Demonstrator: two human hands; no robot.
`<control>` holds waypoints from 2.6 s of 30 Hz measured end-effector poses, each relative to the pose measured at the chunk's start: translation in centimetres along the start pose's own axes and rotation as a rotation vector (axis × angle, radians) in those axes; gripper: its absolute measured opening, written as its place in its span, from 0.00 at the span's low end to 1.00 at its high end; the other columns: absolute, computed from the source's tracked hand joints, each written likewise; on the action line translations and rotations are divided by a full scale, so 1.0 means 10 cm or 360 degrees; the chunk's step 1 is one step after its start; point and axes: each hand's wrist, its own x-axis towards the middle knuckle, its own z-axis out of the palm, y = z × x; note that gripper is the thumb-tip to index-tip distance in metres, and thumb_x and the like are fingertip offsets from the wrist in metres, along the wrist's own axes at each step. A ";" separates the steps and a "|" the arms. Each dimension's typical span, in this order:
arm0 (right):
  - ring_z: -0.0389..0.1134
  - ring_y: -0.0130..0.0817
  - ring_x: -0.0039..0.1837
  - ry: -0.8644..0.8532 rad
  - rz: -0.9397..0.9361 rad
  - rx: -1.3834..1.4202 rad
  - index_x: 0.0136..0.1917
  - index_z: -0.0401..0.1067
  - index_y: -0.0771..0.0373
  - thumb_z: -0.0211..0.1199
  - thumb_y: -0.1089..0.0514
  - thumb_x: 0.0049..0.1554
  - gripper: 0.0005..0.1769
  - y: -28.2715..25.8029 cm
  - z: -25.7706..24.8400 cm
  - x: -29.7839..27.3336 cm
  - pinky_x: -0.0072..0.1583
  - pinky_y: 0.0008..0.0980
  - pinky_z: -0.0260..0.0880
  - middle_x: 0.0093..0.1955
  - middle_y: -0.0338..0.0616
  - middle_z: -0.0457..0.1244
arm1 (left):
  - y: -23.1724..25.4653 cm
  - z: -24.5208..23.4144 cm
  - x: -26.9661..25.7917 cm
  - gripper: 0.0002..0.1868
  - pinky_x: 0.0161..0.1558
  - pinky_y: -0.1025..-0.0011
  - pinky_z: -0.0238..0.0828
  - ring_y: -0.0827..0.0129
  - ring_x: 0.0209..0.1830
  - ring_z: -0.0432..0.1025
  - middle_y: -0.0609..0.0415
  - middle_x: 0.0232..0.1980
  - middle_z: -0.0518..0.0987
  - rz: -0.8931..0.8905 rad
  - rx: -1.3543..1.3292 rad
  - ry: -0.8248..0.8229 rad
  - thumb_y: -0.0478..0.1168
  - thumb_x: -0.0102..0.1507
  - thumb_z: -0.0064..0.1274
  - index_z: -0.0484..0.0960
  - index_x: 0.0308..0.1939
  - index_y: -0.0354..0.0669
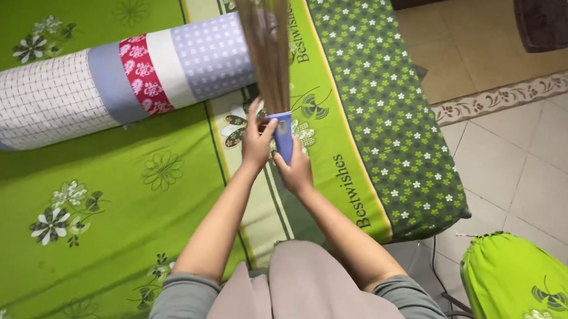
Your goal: Tidying the bed by straightening a bolster and dusting it with a broom.
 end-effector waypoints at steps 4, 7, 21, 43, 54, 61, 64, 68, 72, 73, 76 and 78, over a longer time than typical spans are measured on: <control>0.71 0.63 0.53 -0.0156 -0.0105 -0.0142 0.73 0.57 0.60 0.64 0.41 0.56 0.39 0.21 -0.05 0.00 0.54 0.53 0.70 0.53 0.65 0.68 | -0.65 0.01 -0.11 0.41 0.46 0.70 0.74 0.68 0.41 0.74 0.48 0.44 0.78 0.0027 -0.0230 0.0057 0.44 0.70 0.54 0.50 0.83 0.53; 0.70 0.65 0.55 -0.0521 0.0114 -0.0308 0.71 0.59 0.58 0.61 0.37 0.58 0.36 0.78 0.15 -0.12 0.55 0.55 0.69 0.54 0.65 0.68 | -1.19 0.08 -0.24 0.42 0.45 0.66 0.75 0.65 0.41 0.78 0.49 0.47 0.82 -0.0561 0.0215 -0.0023 0.43 0.67 0.56 0.49 0.81 0.52; 0.72 0.57 0.42 -0.0530 0.0606 -0.0348 0.57 0.64 0.60 0.62 0.38 0.59 0.26 0.97 0.12 -0.40 0.46 0.53 0.71 0.40 0.59 0.69 | -1.44 0.43 -0.06 0.36 0.55 0.57 0.73 0.52 0.54 0.78 0.42 0.54 0.82 -0.0863 0.0685 -0.0513 0.48 0.56 0.71 0.70 0.61 0.42; 0.70 0.63 0.54 -0.0575 0.0261 -0.0416 0.69 0.58 0.59 0.63 0.37 0.60 0.36 1.07 0.34 -0.23 0.54 0.54 0.70 0.52 0.64 0.68 | -1.19 0.06 -0.32 0.55 0.50 0.58 0.73 0.44 0.53 0.77 0.38 0.62 0.79 -0.0435 0.0629 -0.0093 0.46 0.66 0.62 0.34 0.82 0.48; 0.65 0.33 0.31 -0.0545 0.1016 0.0636 0.56 0.63 0.61 0.64 0.43 0.60 0.22 1.24 0.39 -0.60 0.33 0.38 0.70 0.39 0.48 0.60 | -1.24 0.15 -0.31 0.62 0.54 0.58 0.74 0.51 0.53 0.79 0.41 0.54 0.83 -0.0589 0.0908 -0.0810 0.55 0.56 0.67 0.39 0.83 0.53; 0.65 0.30 0.29 -0.0212 0.1048 0.0844 0.56 0.68 0.60 0.59 0.47 0.62 0.16 0.80 0.41 -0.50 0.32 0.33 0.69 0.32 0.43 0.61 | -0.63 0.12 -0.08 0.61 0.50 0.59 0.74 0.50 0.46 0.80 0.40 0.47 0.84 -0.0558 0.1037 -0.0933 0.57 0.58 0.65 0.39 0.84 0.62; 0.64 0.29 0.27 -0.0105 0.0880 0.0865 0.56 0.66 0.57 0.60 0.49 0.61 0.14 0.48 0.32 -0.38 0.31 0.34 0.67 0.30 0.38 0.60 | -0.39 0.02 -0.05 0.60 0.47 0.62 0.76 0.58 0.41 0.81 0.46 0.44 0.84 -0.0302 0.0541 -0.0745 0.51 0.56 0.66 0.42 0.83 0.63; 0.64 0.28 0.29 -0.0003 0.0434 0.0757 0.60 0.64 0.58 0.61 0.52 0.62 0.16 0.28 0.49 -0.21 0.32 0.32 0.66 0.34 0.38 0.63 | -0.07 -0.24 -0.01 0.58 0.47 0.62 0.75 0.61 0.41 0.78 0.47 0.44 0.83 -0.0167 0.0264 -0.0504 0.46 0.60 0.64 0.39 0.83 0.59; 0.67 0.31 0.29 -0.0227 0.0558 0.0636 0.62 0.59 0.60 0.62 0.51 0.62 0.21 0.29 0.96 -0.24 0.33 0.33 0.70 0.33 0.45 0.64 | -0.83 -0.54 0.00 0.57 0.56 0.62 0.74 0.63 0.54 0.77 0.44 0.58 0.79 -0.0230 0.0203 -0.0275 0.41 0.61 0.67 0.41 0.83 0.53; 0.67 0.31 0.29 -0.0240 0.0552 0.0635 0.62 0.59 0.60 0.62 0.51 0.62 0.21 0.45 1.09 -0.32 0.33 0.33 0.70 0.33 0.45 0.64 | -1.09 -0.65 -0.09 0.57 0.56 0.62 0.74 0.63 0.54 0.77 0.44 0.58 0.79 -0.0231 0.0204 -0.0260 0.41 0.61 0.67 0.41 0.83 0.53; 0.68 0.31 0.31 -0.0703 0.0336 0.0319 0.66 0.59 0.57 0.65 0.50 0.59 0.27 0.61 1.26 -0.59 0.35 0.35 0.71 0.36 0.44 0.66 | -1.63 -1.02 -0.39 0.49 0.57 0.64 0.74 0.64 0.56 0.77 0.44 0.60 0.82 -0.0560 -0.0091 -0.0261 0.43 0.58 0.65 0.55 0.78 0.43; 0.71 0.33 0.31 -0.1100 0.0525 -0.0075 0.64 0.57 0.62 0.67 0.50 0.56 0.30 0.29 1.06 -0.80 0.36 0.36 0.75 0.37 0.47 0.67 | -1.65 -1.31 -0.66 0.36 0.41 0.65 0.73 0.62 0.43 0.77 0.46 0.50 0.83 -0.1265 -0.0085 -0.0222 0.51 0.57 0.66 0.73 0.63 0.37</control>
